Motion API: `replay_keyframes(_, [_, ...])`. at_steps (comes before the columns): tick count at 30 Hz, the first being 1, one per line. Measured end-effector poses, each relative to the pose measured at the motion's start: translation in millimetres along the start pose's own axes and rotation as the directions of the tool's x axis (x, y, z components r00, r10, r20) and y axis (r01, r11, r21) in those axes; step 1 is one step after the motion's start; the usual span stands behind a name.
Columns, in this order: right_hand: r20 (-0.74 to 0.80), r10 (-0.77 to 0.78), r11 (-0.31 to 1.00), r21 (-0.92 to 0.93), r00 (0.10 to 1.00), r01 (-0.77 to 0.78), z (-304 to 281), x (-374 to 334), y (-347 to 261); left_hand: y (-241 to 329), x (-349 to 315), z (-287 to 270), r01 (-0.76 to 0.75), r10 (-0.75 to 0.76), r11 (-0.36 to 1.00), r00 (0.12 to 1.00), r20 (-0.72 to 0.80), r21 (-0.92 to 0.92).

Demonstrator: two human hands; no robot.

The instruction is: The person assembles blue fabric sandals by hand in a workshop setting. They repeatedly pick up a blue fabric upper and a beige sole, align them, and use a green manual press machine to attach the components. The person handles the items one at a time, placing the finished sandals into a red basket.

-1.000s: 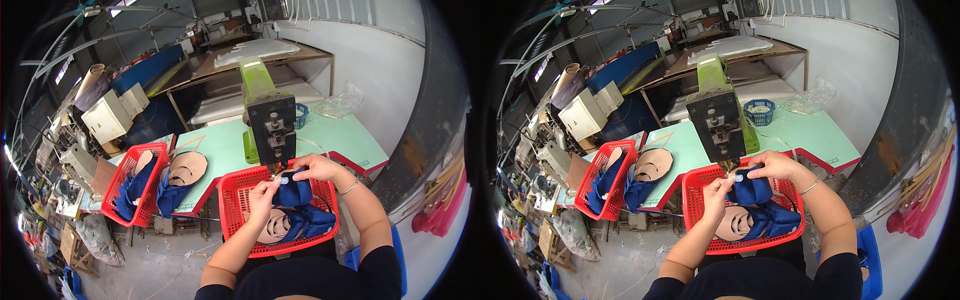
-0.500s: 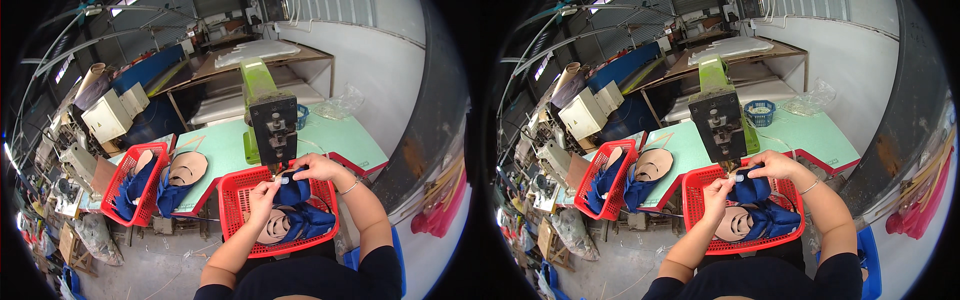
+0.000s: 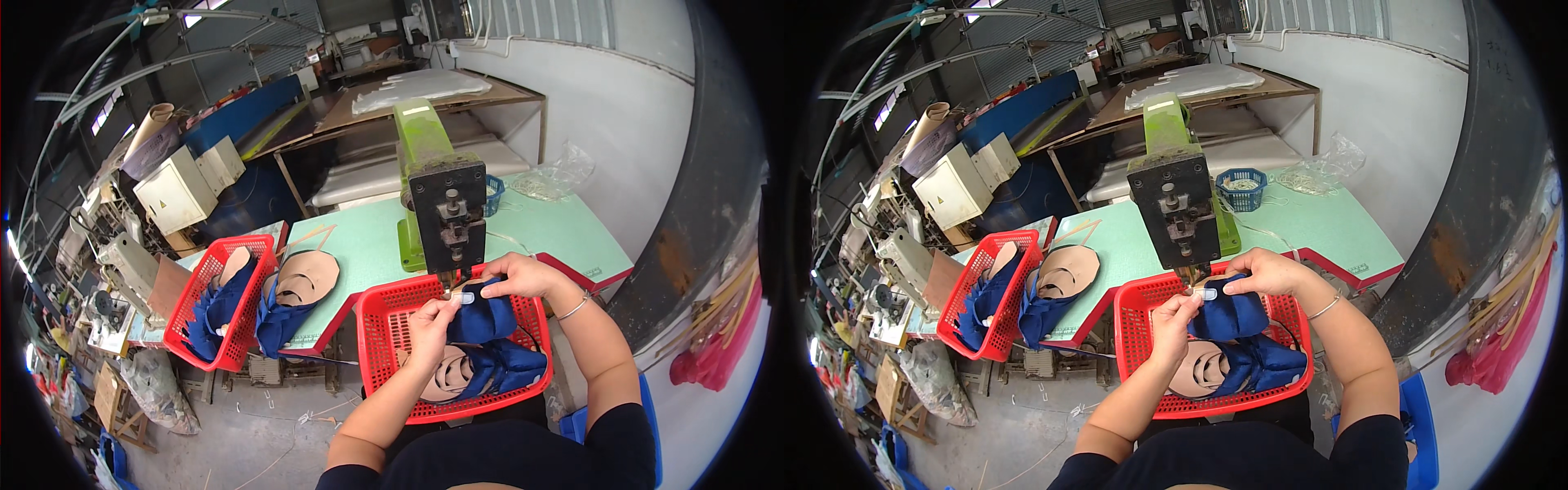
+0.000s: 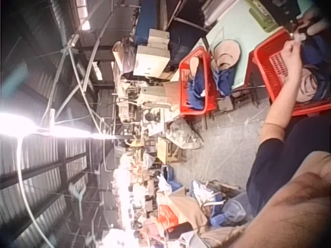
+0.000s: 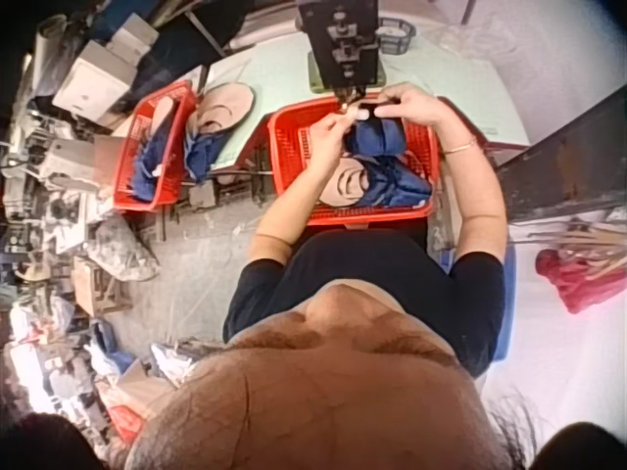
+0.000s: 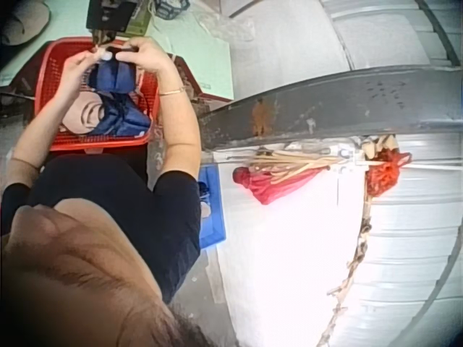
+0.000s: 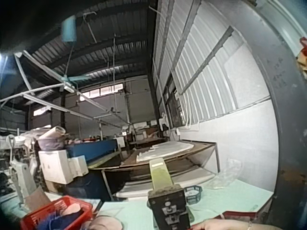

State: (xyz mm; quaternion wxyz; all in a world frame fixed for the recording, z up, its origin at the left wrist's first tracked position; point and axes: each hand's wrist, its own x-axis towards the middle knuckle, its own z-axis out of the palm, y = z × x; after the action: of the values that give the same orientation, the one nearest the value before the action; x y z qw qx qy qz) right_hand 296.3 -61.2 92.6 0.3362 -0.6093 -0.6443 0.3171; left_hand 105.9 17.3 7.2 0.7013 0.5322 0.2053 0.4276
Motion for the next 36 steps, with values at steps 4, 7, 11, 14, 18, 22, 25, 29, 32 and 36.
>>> replay_keyframes(4, [0.041,0.047,0.998,0.039,0.998,-0.048,-3.2,3.0,4.6,-0.9,0.3,0.8,0.023,-0.023,0.999,1.0,0.009,-0.026])
replay_keyframes(7, [0.042,0.019,1.0,0.018,0.999,-0.02,-4.4,2.7,3.3,-2.6,0.7,1.1,0.034,-0.033,0.998,0.999,0.018,-0.049])
replay_keyframes(11, [0.029,0.011,1.0,0.02,1.0,-0.012,-3.7,3.0,2.3,-1.3,1.4,0.8,0.033,-0.031,0.998,0.999,0.024,-0.06])
replay_keyframes(14, [0.03,0.036,0.999,0.017,0.999,-0.036,-3.6,5.4,2.9,3.6,1.3,0.5,0.035,-0.034,0.997,0.999,0.015,-0.062])
replay_keyframes(18, [0.033,0.053,0.998,-0.026,0.998,-0.052,-5.2,8.3,0.2,6.9,-0.3,1.2,0.021,-0.021,0.999,1.0,0.008,-0.04])
replay_keyframes(22, [0.026,-0.041,0.998,-0.04,0.999,0.042,-3.7,14.2,0.0,2.7,0.0,-1.6,-0.007,0.007,0.998,1.0,-0.007,-0.055])
replay_keyframes(25, [0.034,-0.03,0.998,-0.06,0.999,0.032,-2.7,16.3,-4.3,1.4,0.3,-4.4,-0.023,0.022,0.998,1.0,-0.015,-0.055])
replay_keyframes(29, [0.019,-0.047,0.998,-0.041,0.999,0.048,1.3,18.3,0.5,10.5,-0.4,-4.0,-0.009,0.007,0.997,1.0,-0.026,-0.075])
replay_keyframes(32, [-0.017,-0.078,0.997,0.009,0.997,0.078,9.1,17.8,15.9,9.6,5.6,-10.1,-0.074,0.076,0.994,0.997,-0.017,0.08])
replay_keyframes(36, [-0.123,-0.043,0.98,0.189,0.991,0.066,29.1,9.4,16.1,13.7,15.9,-21.5,-0.195,0.192,0.926,0.981,0.04,0.323])
